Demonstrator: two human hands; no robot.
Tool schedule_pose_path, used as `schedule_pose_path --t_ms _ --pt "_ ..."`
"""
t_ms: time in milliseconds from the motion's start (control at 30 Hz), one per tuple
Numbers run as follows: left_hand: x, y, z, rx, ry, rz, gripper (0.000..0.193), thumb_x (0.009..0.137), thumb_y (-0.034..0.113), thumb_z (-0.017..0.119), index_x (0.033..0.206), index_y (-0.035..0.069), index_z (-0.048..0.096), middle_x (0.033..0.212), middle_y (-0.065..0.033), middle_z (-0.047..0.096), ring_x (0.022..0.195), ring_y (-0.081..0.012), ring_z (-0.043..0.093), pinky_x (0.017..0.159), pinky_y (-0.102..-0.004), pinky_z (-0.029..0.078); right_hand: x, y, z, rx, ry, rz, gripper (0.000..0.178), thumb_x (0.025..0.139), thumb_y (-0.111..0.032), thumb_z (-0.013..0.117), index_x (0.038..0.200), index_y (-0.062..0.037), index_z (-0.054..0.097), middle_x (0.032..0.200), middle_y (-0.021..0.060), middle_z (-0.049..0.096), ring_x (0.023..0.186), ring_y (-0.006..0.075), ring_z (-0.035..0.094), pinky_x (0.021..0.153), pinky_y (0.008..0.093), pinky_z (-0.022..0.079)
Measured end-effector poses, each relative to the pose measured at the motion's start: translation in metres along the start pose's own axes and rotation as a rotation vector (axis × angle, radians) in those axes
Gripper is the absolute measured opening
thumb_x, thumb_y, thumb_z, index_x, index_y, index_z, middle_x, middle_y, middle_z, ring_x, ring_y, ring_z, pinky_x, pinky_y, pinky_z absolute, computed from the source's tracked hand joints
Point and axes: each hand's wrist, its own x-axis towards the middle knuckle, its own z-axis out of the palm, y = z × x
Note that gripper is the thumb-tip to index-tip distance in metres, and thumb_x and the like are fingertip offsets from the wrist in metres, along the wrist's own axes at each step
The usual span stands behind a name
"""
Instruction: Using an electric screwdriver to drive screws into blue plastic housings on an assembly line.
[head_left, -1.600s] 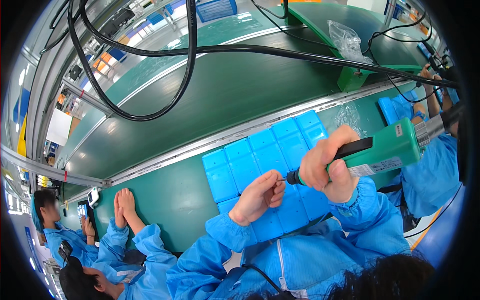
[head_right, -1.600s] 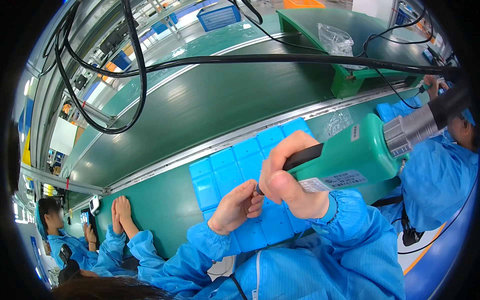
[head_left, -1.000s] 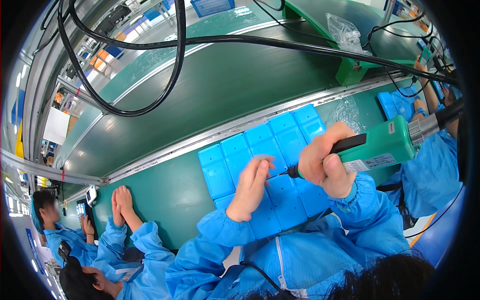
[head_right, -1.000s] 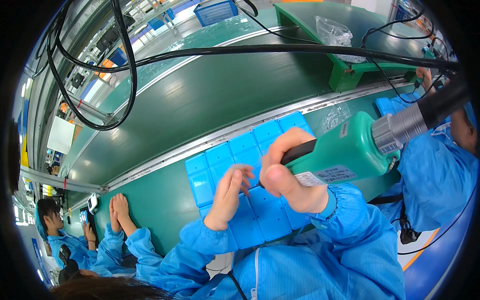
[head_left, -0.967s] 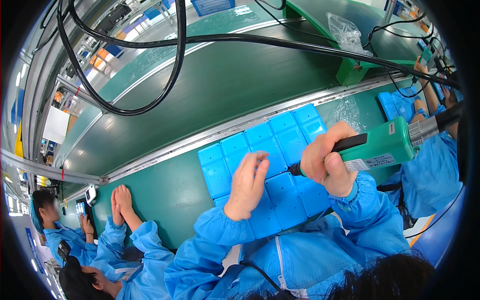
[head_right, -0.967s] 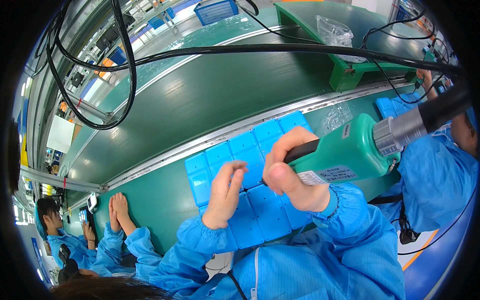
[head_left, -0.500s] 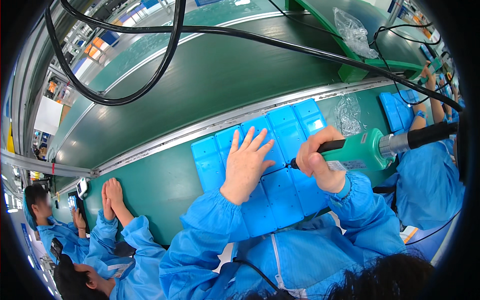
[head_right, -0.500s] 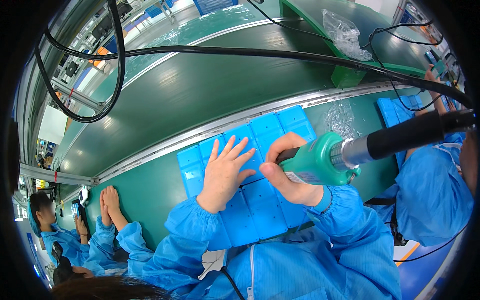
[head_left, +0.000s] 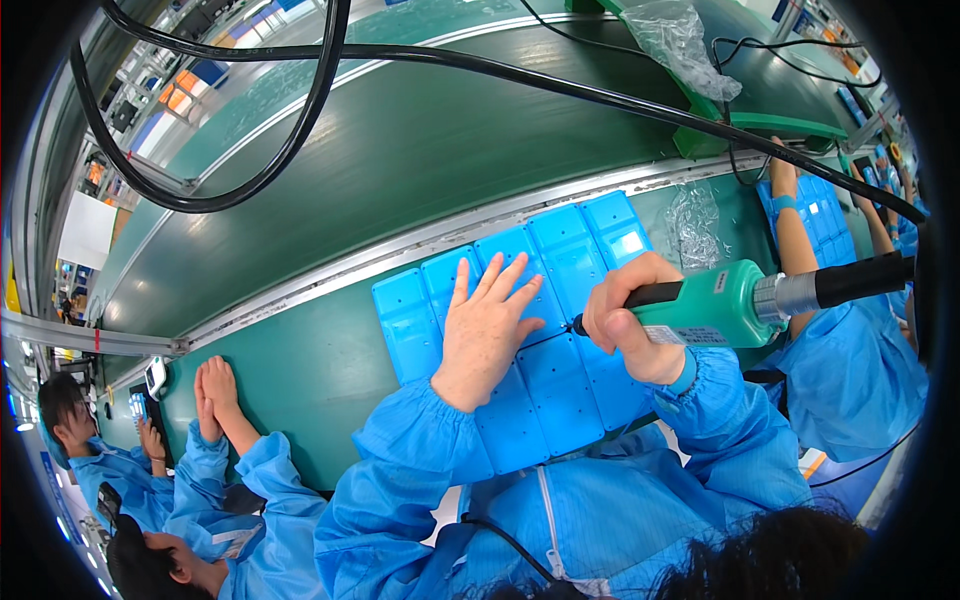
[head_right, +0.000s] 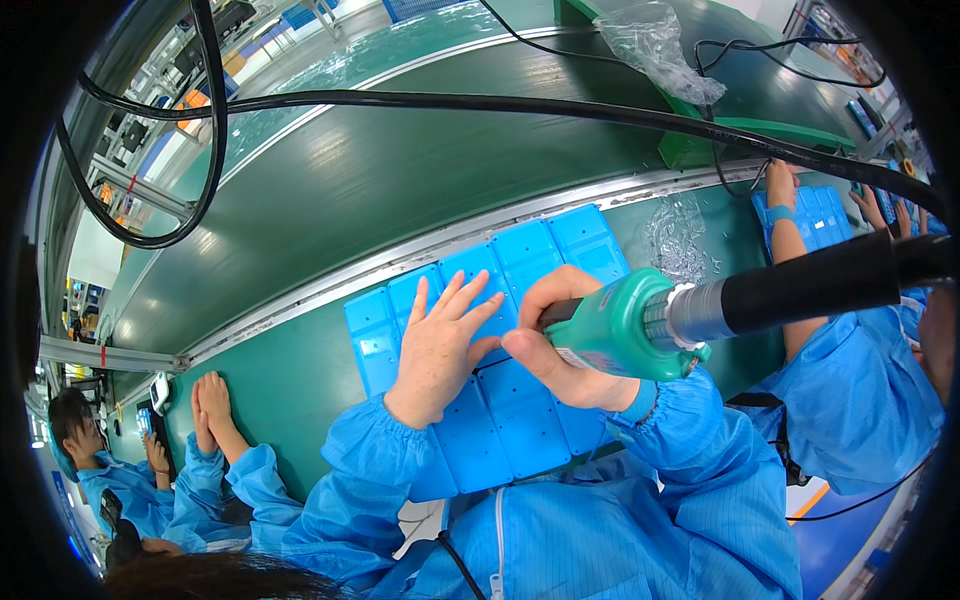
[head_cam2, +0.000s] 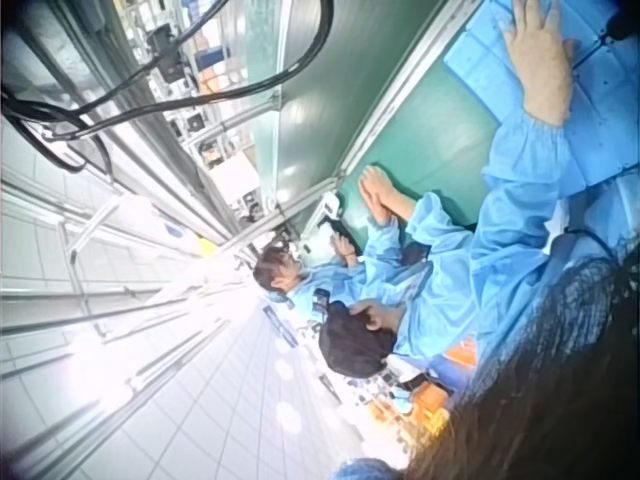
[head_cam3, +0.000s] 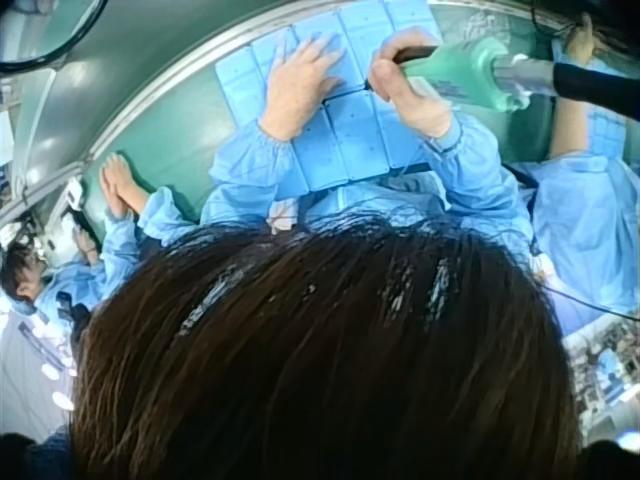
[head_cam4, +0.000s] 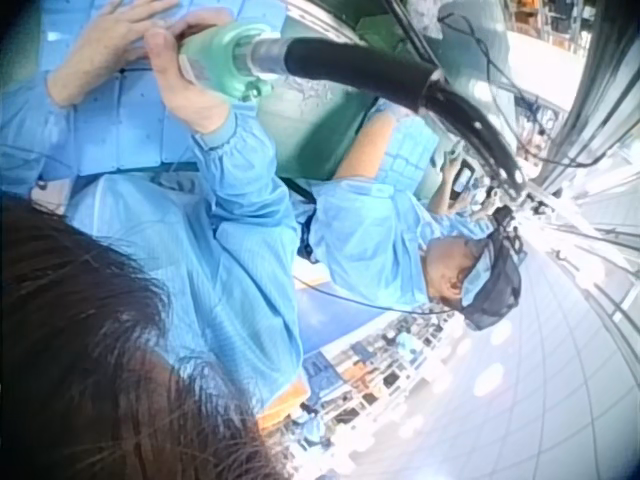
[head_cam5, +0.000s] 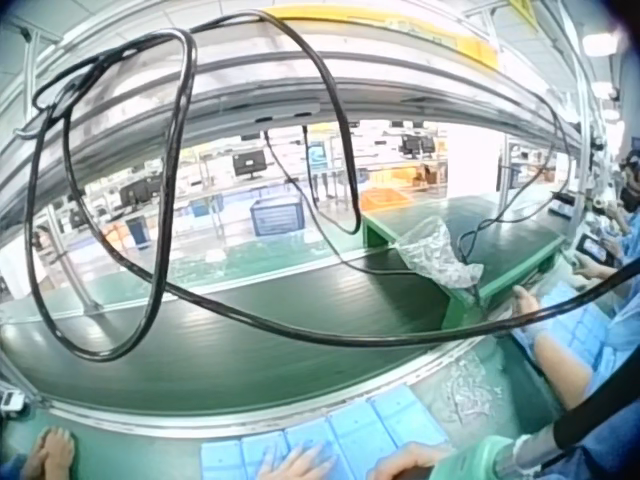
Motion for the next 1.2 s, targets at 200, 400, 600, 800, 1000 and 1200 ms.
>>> schedule_pose_path --t_ms 200,400,600,800,1000,1200 --pt "-0.002 0.0 0.0 -0.015 -0.001 -0.007 0.044 0.068 0.021 0.066 0.11 0.016 0.055 0.124 -0.004 0.045 0.118 -0.0251 0.039 0.101 -0.0479 0.022 -0.002 0.0 0.002 0.004 -0.007 0.02 0.025 0.083 -0.02 0.057 0.083 -0.003 0.039 0.054 0.0035 0.043 0.043 0.0097 0.042 0.039 0.0239 0.035" --pt "-0.003 0.001 -0.001 -0.021 -0.001 -0.009 0.045 0.068 0.018 0.066 0.111 0.017 0.054 0.124 -0.004 0.045 0.118 -0.0251 0.039 0.102 -0.0479 0.021 -0.002 0.001 0.005 -0.03 -0.034 0.046 0.024 0.081 -0.018 0.059 0.085 -0.0025 0.04 0.058 0.005 0.048 0.049 0.0106 0.046 0.043 0.024 0.038" --pt "-0.003 -0.002 0.001 0.009 -0.015 0.007 0.045 0.069 0.025 0.064 0.111 0.015 0.054 0.124 -0.0062 0.045 0.117 -0.0239 0.04 0.101 -0.0478 0.021 -0.001 -0.001 0.004 -0.301 -0.158 0.058 0.02 0.078 -0.013 0.062 0.083 -0.0039 0.044 0.064 0.0062 0.055 0.056 0.0107 0.052 0.051 0.0237 0.042" --pt "0.0 -0.004 -0.001 0.025 -0.03 0.014 0.046 0.068 0.026 0.065 0.111 0.014 0.054 0.123 -0.006 0.045 0.117 -0.0239 0.04 0.102 -0.048 0.02 0.0 0.002 0.011 -0.238 -0.084 0.125 0.017 0.073 -0.007 0.065 0.076 -0.0044 0.049 0.066 0.0051 0.057 0.056 0.0103 0.053 0.051 0.023 0.042" --pt "-0.004 -0.005 0.002 0.032 0.006 0.024 0.046 0.067 0.026 0.066 0.11 0.014 0.054 0.123 -0.0059 0.046 0.118 -0.0239 0.039 0.102 -0.0482 0.021 0.007 -0.006 0.025 -0.247 -0.066 -0.009 0.018 0.069 -0.004 0.067 0.079 -0.0023 0.052 0.066 0.0031 0.054 0.052 0.0089 0.05 0.047 0.0224 0.039" --pt "-0.004 -0.004 0.0 0.005 0.026 0.038 0.045 0.067 0.023 0.066 0.109 0.013 0.055 0.121 -0.0072 0.047 0.117 -0.0251 0.04 0.101 -0.0484 0.022 0.007 0.003 0.016 0.135 0.176 0.101 0.023 0.08 -0.016 0.06 0.083 -0.002 0.042 0.055 0.0034 0.044 0.045 0.0097 0.043 0.041 0.0245 0.035"
